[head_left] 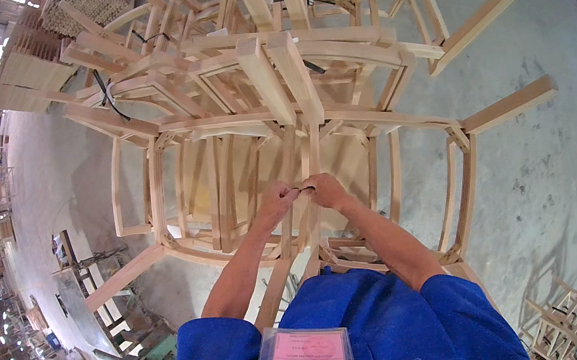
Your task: The person smooths the surface of a wooden chair frame using a sanding block, focusing on the legs and crossbars. After sanding, the person stacks the chair with others and secures the stack with a black strap.
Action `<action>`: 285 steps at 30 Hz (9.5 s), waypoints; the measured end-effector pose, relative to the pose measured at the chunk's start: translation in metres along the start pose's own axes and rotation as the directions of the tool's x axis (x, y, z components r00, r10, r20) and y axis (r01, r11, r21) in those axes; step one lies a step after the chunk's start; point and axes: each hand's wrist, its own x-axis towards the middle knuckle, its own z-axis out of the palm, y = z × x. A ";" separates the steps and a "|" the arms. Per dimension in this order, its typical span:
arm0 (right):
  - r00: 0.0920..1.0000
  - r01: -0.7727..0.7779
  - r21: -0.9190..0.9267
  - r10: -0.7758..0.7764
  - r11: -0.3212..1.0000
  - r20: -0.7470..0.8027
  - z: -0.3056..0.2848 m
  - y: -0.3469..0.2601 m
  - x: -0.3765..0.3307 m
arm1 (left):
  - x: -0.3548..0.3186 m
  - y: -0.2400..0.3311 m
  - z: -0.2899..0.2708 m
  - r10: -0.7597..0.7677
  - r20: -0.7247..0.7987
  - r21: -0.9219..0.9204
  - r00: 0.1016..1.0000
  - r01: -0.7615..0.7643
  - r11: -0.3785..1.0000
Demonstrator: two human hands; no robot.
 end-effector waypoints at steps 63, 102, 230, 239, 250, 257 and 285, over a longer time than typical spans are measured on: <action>0.859 0.004 -0.435 0.219 0.901 0.462 -0.014 -0.031 0.086 | -0.014 0.001 0.076 -0.039 -0.368 0.363 0.929 0.182 0.914; 0.998 0.021 0.073 -0.025 0.997 0.060 0.007 -0.015 0.030 | 0.016 -0.028 0.087 -0.450 -0.465 -0.446 0.763 0.237 0.863; 0.168 -0.897 0.159 0.651 0.412 -0.740 -0.173 0.142 -0.275 | 0.020 -0.024 0.055 0.041 -0.469 0.162 0.882 0.041 0.986; 0.229 -0.878 0.114 0.616 0.465 -0.754 -0.170 0.147 -0.276 | -0.003 0.005 0.047 0.117 -0.500 0.404 0.858 0.112 0.908; 0.244 -0.812 0.206 0.637 0.547 -0.731 -0.170 0.138 -0.283 | -0.005 0.043 0.018 -0.160 -0.222 0.575 0.962 0.261 0.775; 0.458 -0.761 -0.020 0.514 0.649 -0.725 -0.129 0.092 -0.235 | -0.106 0.162 -0.115 0.432 -0.015 0.927 0.902 -0.150 0.344; 0.400 0.724 -0.301 -0.022 0.621 0.916 0.414 -0.167 -0.275 | -0.716 -0.354 0.260 -0.788 -0.588 -0.678 0.180 0.421 0.602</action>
